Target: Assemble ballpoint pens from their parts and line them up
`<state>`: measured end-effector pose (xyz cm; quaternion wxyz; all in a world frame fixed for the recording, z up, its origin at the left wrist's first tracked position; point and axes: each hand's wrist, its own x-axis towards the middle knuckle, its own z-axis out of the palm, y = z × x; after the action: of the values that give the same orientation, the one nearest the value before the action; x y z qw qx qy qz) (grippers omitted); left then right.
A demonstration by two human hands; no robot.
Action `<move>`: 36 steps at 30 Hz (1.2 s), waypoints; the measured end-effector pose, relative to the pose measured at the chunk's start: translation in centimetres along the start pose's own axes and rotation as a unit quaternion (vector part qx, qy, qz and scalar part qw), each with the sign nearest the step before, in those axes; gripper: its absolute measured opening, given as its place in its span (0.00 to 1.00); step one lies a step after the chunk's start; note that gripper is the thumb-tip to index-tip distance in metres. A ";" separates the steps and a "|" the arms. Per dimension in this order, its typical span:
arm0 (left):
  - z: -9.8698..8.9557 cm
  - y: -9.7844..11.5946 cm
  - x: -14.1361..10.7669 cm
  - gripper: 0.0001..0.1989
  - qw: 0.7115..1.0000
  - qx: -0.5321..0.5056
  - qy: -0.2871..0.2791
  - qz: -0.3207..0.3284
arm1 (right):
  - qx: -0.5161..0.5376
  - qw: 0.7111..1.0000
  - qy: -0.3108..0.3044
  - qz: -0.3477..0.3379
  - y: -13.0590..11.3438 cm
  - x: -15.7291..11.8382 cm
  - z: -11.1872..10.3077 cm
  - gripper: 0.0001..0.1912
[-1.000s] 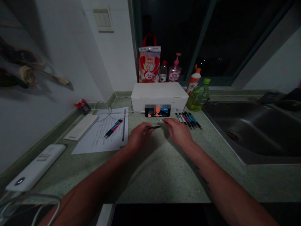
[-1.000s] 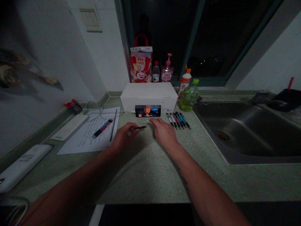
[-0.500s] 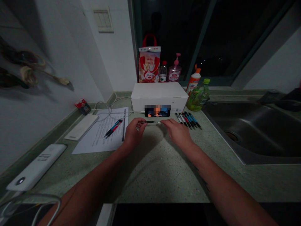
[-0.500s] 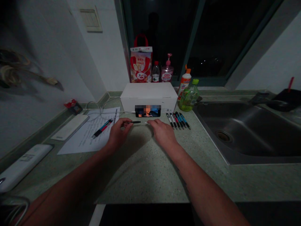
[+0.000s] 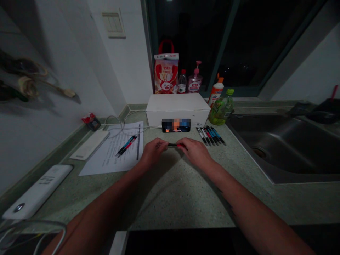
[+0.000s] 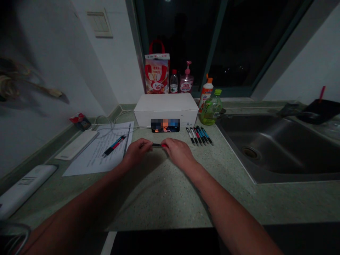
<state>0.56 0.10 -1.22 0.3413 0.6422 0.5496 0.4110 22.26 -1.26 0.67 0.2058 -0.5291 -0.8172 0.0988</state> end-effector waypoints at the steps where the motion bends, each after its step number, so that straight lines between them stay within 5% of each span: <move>1: 0.0 0.0 0.0 0.11 1.000 -0.002 -0.002 0.003 | 0.000 1.000 -0.001 0.002 0.0 0.0 0.0 0.09; 6: 0.0 -0.8 0.1 0.03 0.997 0.006 -0.003 0.075 | 0.013 1.000 -0.001 -0.001 0.2 -0.1 0.3 0.09; 15: 0.2 -2.3 0.7 0.05 0.973 0.022 -0.012 0.230 | 0.028 1.000 -0.007 -0.001 0.1 0.0 0.4 0.10; 21: 0.0 -1.4 0.3 0.04 0.979 0.033 0.002 0.200 | 0.036 0.999 -0.002 -0.013 -0.1 -0.1 0.3 0.13; 30: 0.1 -0.9 0.2 0.03 0.997 0.021 0.000 0.070 | 0.052 0.999 0.004 0.003 0.1 -0.1 0.5 0.09; 36: -0.1 -0.8 0.4 0.05 0.987 0.018 -0.007 0.161 | 0.025 1.000 -0.012 -0.011 0.1 0.0 0.2 0.10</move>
<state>0.11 0.59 -1.86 0.2634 0.7312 0.4440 0.4460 22.25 -1.24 0.42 0.2106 -0.5138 -0.8225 0.1231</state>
